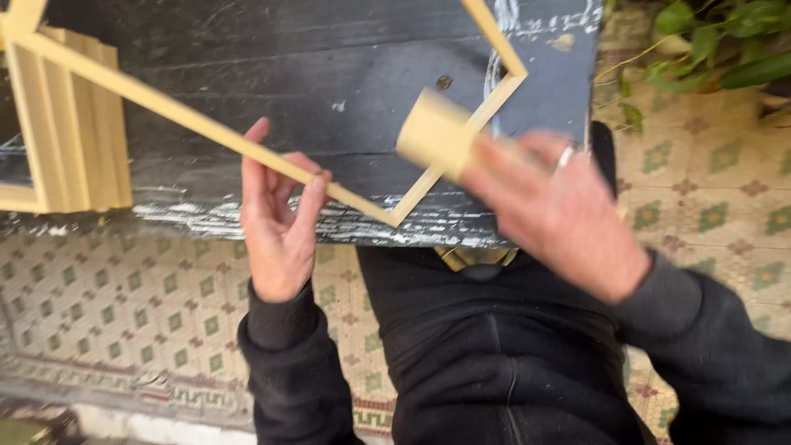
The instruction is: Sanding the surfaces and edges of small wooden frames using a sanding block.
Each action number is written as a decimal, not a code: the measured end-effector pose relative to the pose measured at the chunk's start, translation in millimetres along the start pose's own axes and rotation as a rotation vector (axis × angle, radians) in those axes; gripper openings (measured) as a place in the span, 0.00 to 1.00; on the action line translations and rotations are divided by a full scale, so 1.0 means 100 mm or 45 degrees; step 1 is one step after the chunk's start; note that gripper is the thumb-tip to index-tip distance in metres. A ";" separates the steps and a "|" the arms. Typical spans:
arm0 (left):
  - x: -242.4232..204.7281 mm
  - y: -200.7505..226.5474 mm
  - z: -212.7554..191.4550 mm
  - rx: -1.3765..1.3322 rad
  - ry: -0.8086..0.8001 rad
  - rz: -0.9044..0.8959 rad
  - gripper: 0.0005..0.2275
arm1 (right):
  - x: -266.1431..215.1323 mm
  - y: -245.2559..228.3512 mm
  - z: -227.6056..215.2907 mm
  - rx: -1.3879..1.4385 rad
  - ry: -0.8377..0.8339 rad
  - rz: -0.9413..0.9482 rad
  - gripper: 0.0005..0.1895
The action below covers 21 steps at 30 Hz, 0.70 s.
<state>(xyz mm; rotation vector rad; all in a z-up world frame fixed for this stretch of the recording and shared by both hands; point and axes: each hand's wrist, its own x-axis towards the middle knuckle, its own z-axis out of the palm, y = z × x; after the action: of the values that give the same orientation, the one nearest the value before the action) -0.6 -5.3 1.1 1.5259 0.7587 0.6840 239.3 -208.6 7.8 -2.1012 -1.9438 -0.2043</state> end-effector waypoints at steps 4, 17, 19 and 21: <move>-0.06 -0.02 -0.06 0.085 0.070 0.013 0.33 | -0.04 0.12 0.01 0.210 -0.078 -0.030 0.27; -0.16 -0.11 0.03 0.077 0.012 0.141 0.32 | 0.09 -0.45 0.05 0.174 -0.056 0.055 0.26; -0.15 -0.13 0.04 0.105 0.018 0.170 0.32 | -0.09 -0.49 0.11 0.269 -0.081 0.030 0.28; -0.15 -0.18 0.05 0.152 0.050 0.178 0.33 | -0.19 -0.40 0.14 0.396 -0.118 -0.015 0.30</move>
<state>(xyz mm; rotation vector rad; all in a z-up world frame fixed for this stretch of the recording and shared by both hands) -6.8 -19.2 -17.2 1.6903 0.7375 0.7860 196.9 -220.2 -7.4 -1.9257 -1.8959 0.1860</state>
